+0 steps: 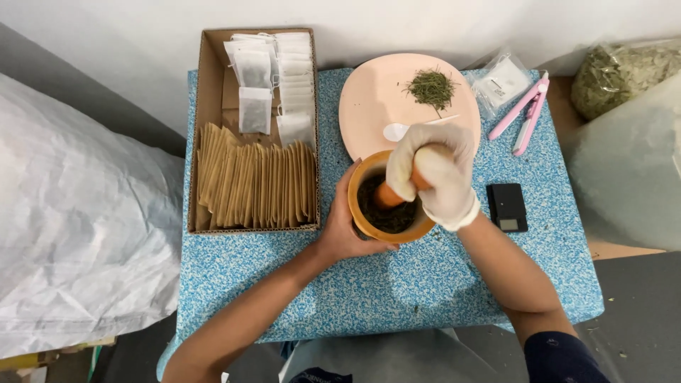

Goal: Grinding dried tea leaves in a wooden mortar using a pestle

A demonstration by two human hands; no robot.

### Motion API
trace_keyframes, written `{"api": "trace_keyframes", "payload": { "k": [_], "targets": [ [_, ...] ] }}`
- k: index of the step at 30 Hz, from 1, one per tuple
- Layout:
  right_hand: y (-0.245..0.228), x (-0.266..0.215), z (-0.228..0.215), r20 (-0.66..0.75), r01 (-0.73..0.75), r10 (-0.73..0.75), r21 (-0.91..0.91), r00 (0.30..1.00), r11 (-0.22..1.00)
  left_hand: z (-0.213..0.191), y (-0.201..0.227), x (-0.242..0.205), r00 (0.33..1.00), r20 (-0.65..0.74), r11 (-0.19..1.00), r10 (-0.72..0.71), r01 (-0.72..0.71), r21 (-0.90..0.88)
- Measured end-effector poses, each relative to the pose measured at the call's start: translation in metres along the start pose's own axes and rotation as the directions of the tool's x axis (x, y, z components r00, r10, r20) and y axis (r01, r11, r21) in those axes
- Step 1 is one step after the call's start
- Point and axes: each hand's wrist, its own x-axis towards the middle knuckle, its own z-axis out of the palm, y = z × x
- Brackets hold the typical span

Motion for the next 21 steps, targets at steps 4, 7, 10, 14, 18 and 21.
{"api": "trace_keyframes", "payload": {
  "k": [4, 7, 10, 14, 18, 21],
  "targets": [
    [-0.026, -0.005, 0.004, 0.0, 0.035, -0.035, 0.079, 0.999, 0.996, 0.002, -0.002, 0.002, 1.0, -0.003, 1.0, 0.026, -0.026, 0.004],
    [-0.022, -0.006, 0.006, 0.038, 0.111, -0.109, -0.053, 0.993, 0.992, 0.001, -0.001, 0.0, 0.998, -0.029, 0.998, 0.057, -0.058, -0.012],
    [-0.002, -0.004, 0.0, 0.083, 0.065, -0.061, -0.053, 0.995, 0.996, -0.001, -0.001, -0.001, 1.0, 0.005, 1.0, 0.021, -0.021, 0.015],
    [-0.036, 0.002, 0.001, 0.111, 0.065, -0.045, -0.184, 0.993, 0.981, -0.002, -0.004, -0.004, 1.0, -0.009, 1.0, 0.02, -0.02, 0.013],
    [0.01, -0.008, -0.008, 0.104, 0.067, -0.06, -0.064, 0.993, 0.996, 0.001, -0.009, 0.0, 0.999, -0.017, 1.0, 0.029, -0.029, -0.005],
    [-0.023, 0.009, -0.007, 0.147, 0.068, -0.054, -0.094, 0.988, 0.993, 0.0, -0.004, 0.0, 1.0, -0.002, 1.0, 0.006, -0.006, 0.002]
  ]
}}
